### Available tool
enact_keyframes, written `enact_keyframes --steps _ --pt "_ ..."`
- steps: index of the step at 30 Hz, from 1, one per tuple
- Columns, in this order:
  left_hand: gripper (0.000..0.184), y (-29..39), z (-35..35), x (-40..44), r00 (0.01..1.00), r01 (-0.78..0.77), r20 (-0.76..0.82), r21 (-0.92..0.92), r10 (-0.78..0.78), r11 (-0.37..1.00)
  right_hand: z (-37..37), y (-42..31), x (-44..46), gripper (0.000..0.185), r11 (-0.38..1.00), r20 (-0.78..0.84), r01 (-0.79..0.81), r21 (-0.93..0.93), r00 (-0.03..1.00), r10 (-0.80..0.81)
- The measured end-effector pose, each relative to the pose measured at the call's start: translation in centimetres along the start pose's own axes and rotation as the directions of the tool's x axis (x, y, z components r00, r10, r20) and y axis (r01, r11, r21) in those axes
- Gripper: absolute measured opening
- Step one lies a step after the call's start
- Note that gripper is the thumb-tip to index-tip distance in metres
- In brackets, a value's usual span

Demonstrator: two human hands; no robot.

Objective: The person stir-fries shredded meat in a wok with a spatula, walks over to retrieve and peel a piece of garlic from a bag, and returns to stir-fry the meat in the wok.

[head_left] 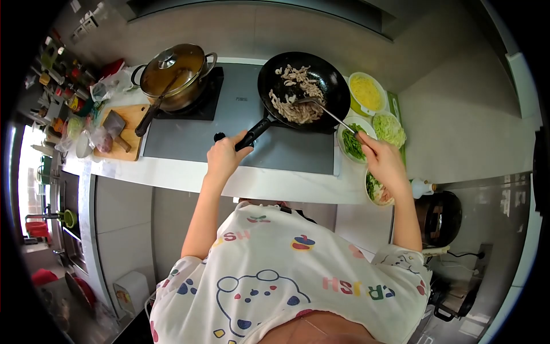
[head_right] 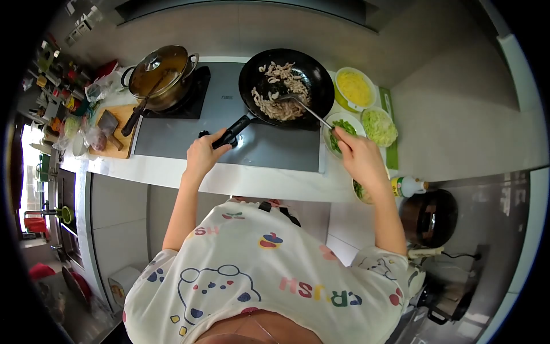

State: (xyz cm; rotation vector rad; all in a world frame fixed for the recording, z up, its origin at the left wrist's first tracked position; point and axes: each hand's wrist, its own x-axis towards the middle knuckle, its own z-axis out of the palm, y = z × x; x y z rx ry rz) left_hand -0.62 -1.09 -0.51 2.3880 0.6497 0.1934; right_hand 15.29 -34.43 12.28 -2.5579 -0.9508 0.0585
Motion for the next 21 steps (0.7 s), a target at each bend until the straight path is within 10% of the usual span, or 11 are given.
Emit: enact_keyframes --steps 21 --pt "0.049 -0.3 -0.1 -0.1 1.000 -0.011 0.004 0.004 0.011 1.000 6.8 4.3 7.8 0.036 0.994 -0.036 -0.056 0.089 0.998 0.059"
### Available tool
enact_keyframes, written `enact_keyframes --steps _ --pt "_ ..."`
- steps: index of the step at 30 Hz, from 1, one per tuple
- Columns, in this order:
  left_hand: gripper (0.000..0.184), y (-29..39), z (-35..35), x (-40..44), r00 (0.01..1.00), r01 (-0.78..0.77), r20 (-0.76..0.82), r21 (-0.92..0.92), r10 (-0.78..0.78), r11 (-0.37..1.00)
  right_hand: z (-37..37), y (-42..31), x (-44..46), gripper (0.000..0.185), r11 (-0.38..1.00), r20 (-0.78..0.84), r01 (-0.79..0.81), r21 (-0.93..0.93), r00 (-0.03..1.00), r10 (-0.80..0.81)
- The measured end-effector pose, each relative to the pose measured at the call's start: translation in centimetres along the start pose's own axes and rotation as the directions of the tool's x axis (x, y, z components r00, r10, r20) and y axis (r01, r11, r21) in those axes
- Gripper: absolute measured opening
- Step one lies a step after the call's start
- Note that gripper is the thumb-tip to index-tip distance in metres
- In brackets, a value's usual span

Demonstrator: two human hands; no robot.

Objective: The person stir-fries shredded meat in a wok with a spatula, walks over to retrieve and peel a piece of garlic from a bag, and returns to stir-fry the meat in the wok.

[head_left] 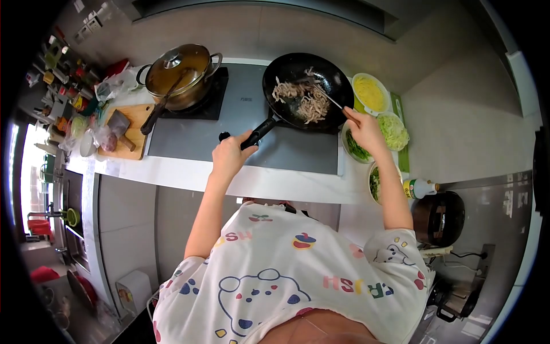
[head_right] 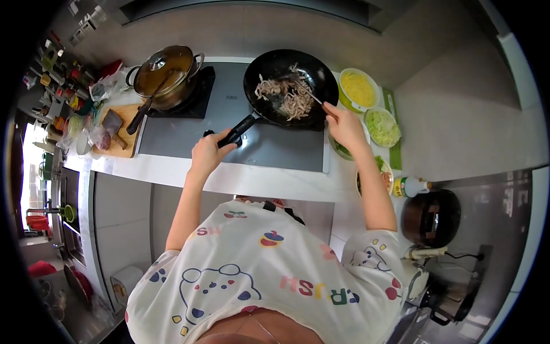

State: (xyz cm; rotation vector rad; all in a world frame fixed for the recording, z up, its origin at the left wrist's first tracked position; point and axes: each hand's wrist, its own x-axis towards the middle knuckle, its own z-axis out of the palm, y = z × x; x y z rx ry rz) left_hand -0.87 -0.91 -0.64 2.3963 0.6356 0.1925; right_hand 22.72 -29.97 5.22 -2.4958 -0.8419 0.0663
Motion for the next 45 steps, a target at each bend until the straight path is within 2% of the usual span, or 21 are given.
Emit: enact_keyframes --steps 1,5,8,11,14,18,22,25,28,29,32,35,38,41,45 --pt "0.049 0.1 -0.1 -0.1 1.000 0.004 0.001 -0.005 -0.004 1.000 -1.4 0.0 -1.0 0.037 0.999 0.052 -0.031 -0.018 0.998 0.032" --pt "0.049 -0.2 0.3 0.1 1.000 -0.017 -0.021 -0.010 0.016 1.000 -8.2 -1.8 -5.2 0.031 1.000 -0.001 0.018 0.013 1.000 -0.018" --pt "0.049 0.5 -0.3 0.1 1.000 0.003 -0.003 0.032 -0.003 0.999 -12.0 -2.6 -7.2 0.029 0.997 0.063 -0.059 -0.049 0.996 0.062" --pt "0.049 0.4 -0.1 0.1 1.000 -0.005 -0.012 0.022 0.006 1.000 -13.2 -4.9 -7.6 0.028 0.958 0.188 -0.034 -0.284 0.978 0.091" --pt "0.049 0.5 -0.2 0.0 1.000 -0.005 -0.011 0.031 0.006 1.000 -9.3 -3.7 -5.7 0.028 0.969 0.120 0.017 -0.246 0.993 0.013" --pt "0.050 0.3 -0.3 0.2 0.999 0.026 0.032 0.008 -0.027 1.000 -7.9 -2.5 -3.1 0.029 0.998 0.060 0.011 0.056 0.998 -0.015" --pt "0.050 0.6 -0.3 0.1 0.999 0.032 0.042 -0.003 -0.032 0.999 -5.9 -2.7 0.5 0.033 0.973 0.060 0.190 0.130 0.978 -0.199" --pt "0.050 0.3 -0.3 0.1 0.999 0.023 0.042 -0.012 -0.023 1.000 -5.0 -0.6 3.5 0.035 0.945 0.157 0.328 0.011 0.932 -0.326" --pt "0.049 0.2 -0.3 0.0 0.999 0.021 0.037 -0.011 -0.021 1.000 -9.2 -2.8 4.3 0.034 0.957 0.305 0.184 -0.223 0.946 -0.111" --pt "0.049 0.2 -0.2 0.0 0.999 0.022 0.036 -0.010 -0.022 1.000 -9.7 -2.7 4.5 0.035 0.937 0.277 0.257 -0.235 0.942 -0.189" --pt "0.049 0.1 0.0 0.0 1.000 0.011 0.011 -0.007 -0.011 1.000 -10.1 -3.5 4.4 0.037 0.918 0.255 0.318 -0.237 0.932 -0.257" --pt "0.050 0.3 -0.2 0.1 0.999 0.039 0.038 0.001 -0.039 0.999 -9.5 -4.2 4.6 0.037 0.956 0.345 0.263 -0.132 0.916 -0.204" --pt "0.050 0.3 -0.3 0.0 1.000 0.007 0.014 0.001 -0.007 1.000 -9.9 -3.9 4.4 0.037 0.962 0.352 0.198 -0.189 0.928 -0.121" --pt "0.050 -0.1 0.2 0.0 1.000 -0.013 -0.020 0.006 0.013 1.000 -9.0 -3.1 4.0 0.036 0.982 0.263 0.166 -0.091 0.955 -0.137" --pt "0.050 0.3 0.0 0.0 1.000 0.012 0.014 0.013 -0.012 1.000 -2.9 -1.5 4.3 0.034 0.979 0.053 0.205 -0.018 0.978 -0.204"
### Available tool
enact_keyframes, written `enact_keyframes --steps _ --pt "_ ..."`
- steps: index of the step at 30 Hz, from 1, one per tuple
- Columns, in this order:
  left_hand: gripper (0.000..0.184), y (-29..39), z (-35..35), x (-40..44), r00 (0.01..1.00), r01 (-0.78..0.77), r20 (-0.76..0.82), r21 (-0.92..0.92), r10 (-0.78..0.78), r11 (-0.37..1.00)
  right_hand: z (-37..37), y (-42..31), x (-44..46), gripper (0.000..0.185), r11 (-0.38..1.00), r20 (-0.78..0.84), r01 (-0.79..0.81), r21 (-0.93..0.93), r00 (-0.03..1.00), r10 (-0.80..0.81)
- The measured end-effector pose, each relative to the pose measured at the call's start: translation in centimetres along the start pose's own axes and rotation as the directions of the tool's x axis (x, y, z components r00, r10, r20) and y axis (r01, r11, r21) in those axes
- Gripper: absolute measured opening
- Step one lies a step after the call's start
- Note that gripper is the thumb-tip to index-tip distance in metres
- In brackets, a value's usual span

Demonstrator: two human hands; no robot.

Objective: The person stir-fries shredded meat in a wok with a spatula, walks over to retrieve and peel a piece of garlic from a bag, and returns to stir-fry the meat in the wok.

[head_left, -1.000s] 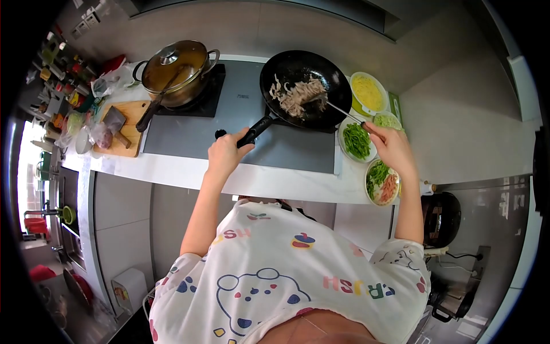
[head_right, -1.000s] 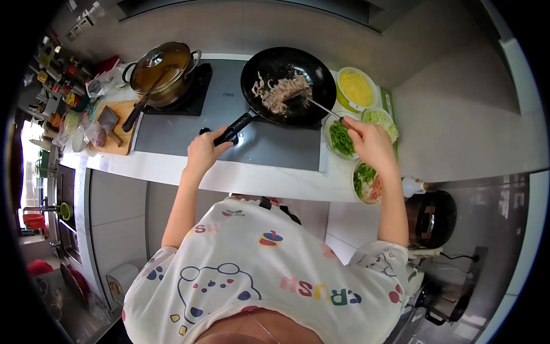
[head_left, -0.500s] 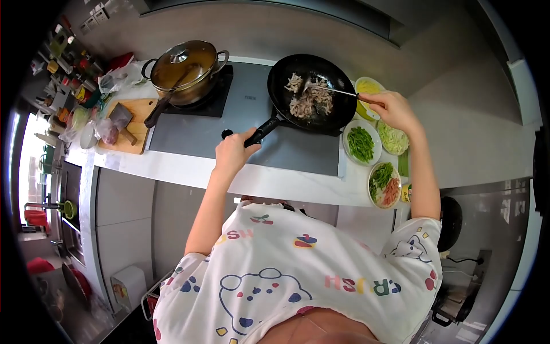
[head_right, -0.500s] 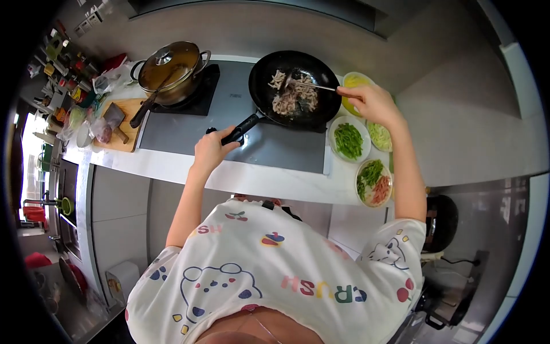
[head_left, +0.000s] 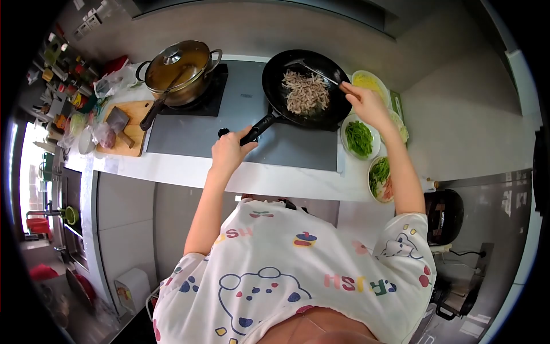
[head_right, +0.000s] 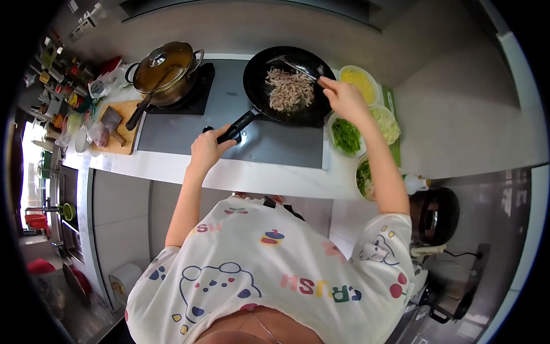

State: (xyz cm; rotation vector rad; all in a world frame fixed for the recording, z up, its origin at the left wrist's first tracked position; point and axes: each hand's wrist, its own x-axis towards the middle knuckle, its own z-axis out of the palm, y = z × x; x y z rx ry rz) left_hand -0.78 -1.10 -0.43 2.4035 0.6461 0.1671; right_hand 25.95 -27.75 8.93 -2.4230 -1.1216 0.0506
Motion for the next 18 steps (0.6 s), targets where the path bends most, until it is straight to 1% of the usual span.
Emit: enact_keyframes --steps 2,5,6,9,10,13,16,18 --pt "0.049 0.5 -0.6 -0.1 1.000 0.006 0.013 0.017 -0.006 1.000 2.2 -0.2 -0.5 0.034 0.999 -0.077 -0.011 0.032 0.997 0.014" --pt "0.051 -0.4 0.2 0.1 1.000 -0.002 -0.006 -0.017 0.001 1.000 0.5 -1.2 -3.2 0.034 0.987 0.045 -0.159 -0.038 0.986 0.161" --pt "0.051 -0.4 0.2 0.1 1.000 -0.003 -0.013 -0.012 0.003 1.000 -0.2 -0.9 -4.0 0.034 0.982 0.022 -0.188 0.024 0.982 0.187" --pt "0.051 -0.3 0.3 0.0 1.000 -0.004 -0.022 -0.022 0.004 1.000 -1.4 -1.8 -5.4 0.033 0.931 0.014 -0.364 0.040 0.931 0.364" --pt "0.051 -0.2 0.2 0.0 1.000 -0.003 -0.021 -0.016 0.003 1.000 -0.5 -0.7 -5.6 0.034 0.920 -0.023 -0.390 0.033 0.920 0.391" --pt "0.049 0.2 -0.2 0.0 1.000 -0.008 -0.015 -0.001 0.008 1.000 2.9 2.2 -6.5 0.035 0.954 -0.230 -0.298 0.034 0.926 0.298" --pt "0.050 0.1 -0.2 0.1 1.000 0.000 0.001 -0.012 0.000 1.000 3.9 1.1 -8.3 0.037 0.961 -0.160 -0.273 0.045 0.947 0.277" --pt "0.052 -0.1 -0.1 0.2 0.999 0.035 0.033 -0.028 -0.034 0.999 2.2 -0.5 -8.9 0.037 0.923 -0.090 -0.367 0.115 0.921 0.378"
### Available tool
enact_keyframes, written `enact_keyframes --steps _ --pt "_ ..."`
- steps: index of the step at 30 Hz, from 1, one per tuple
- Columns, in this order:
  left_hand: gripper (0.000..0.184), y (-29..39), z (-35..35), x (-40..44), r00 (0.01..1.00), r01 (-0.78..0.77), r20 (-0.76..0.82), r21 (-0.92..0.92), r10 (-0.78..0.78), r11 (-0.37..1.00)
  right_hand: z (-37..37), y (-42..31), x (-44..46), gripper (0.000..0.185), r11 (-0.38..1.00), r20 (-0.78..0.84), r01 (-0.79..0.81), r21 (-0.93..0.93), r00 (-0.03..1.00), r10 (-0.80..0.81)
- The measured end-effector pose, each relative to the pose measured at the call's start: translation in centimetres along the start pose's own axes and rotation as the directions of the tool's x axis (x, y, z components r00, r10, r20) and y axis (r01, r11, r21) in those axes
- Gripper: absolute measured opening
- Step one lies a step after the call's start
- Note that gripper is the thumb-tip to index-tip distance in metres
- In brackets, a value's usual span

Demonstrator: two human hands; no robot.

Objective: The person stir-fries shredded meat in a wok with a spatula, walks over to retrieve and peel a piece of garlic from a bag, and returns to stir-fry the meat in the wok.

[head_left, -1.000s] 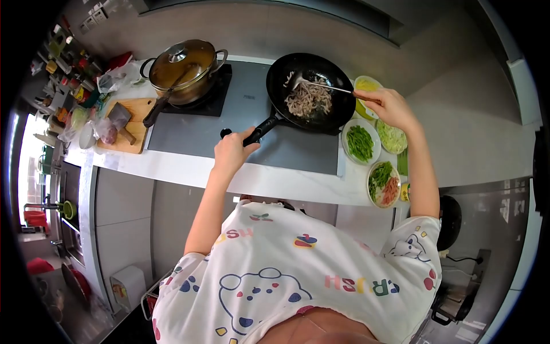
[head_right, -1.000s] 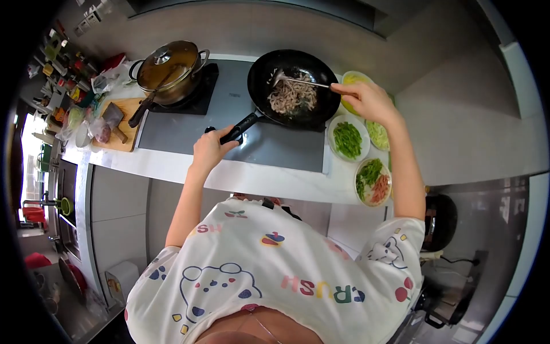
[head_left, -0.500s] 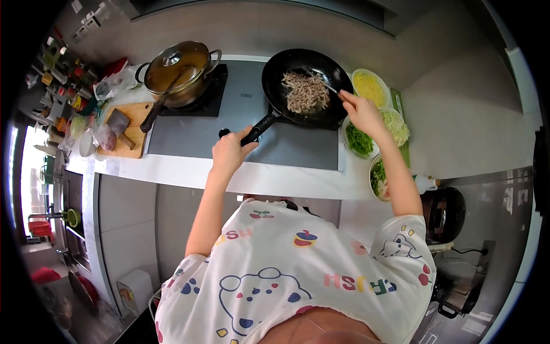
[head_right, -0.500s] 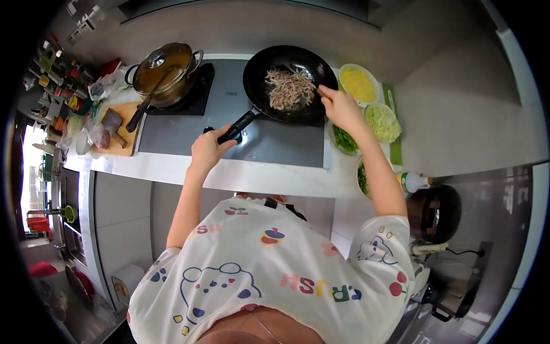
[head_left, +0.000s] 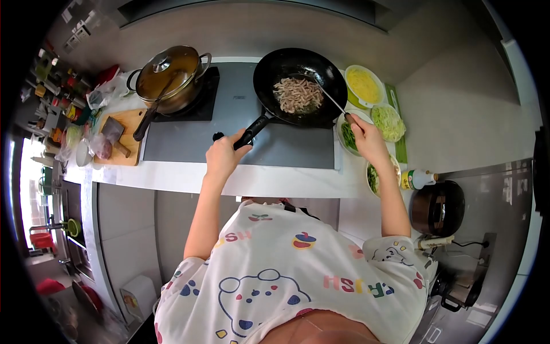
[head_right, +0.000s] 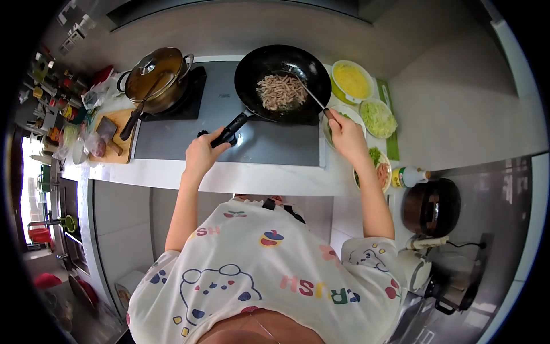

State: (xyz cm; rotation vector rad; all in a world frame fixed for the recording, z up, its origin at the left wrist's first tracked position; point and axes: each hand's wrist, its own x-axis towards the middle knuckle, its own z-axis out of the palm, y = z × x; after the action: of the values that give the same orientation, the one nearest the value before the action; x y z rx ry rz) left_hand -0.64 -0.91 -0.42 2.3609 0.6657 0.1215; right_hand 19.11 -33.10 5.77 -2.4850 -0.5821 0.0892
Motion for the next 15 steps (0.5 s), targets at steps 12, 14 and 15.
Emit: enact_keyframes --steps 12,14,15 --pt "0.051 0.2 -0.1 0.0 1.000 -0.030 -0.006 0.051 0.030 0.998 -0.8 -2.0 -5.2 0.036 0.976 0.046 -0.201 0.090 0.979 0.197" --pt "0.051 0.2 -0.2 0.0 1.000 -0.026 -0.002 0.058 0.026 0.998 -1.7 -1.9 -6.4 0.036 0.998 -0.036 0.006 0.058 0.999 -0.004" --pt "0.051 0.3 -0.2 0.0 1.000 -0.025 -0.001 0.059 0.025 0.998 -2.0 -1.8 -6.7 0.036 0.993 -0.075 0.109 0.034 0.991 -0.106"
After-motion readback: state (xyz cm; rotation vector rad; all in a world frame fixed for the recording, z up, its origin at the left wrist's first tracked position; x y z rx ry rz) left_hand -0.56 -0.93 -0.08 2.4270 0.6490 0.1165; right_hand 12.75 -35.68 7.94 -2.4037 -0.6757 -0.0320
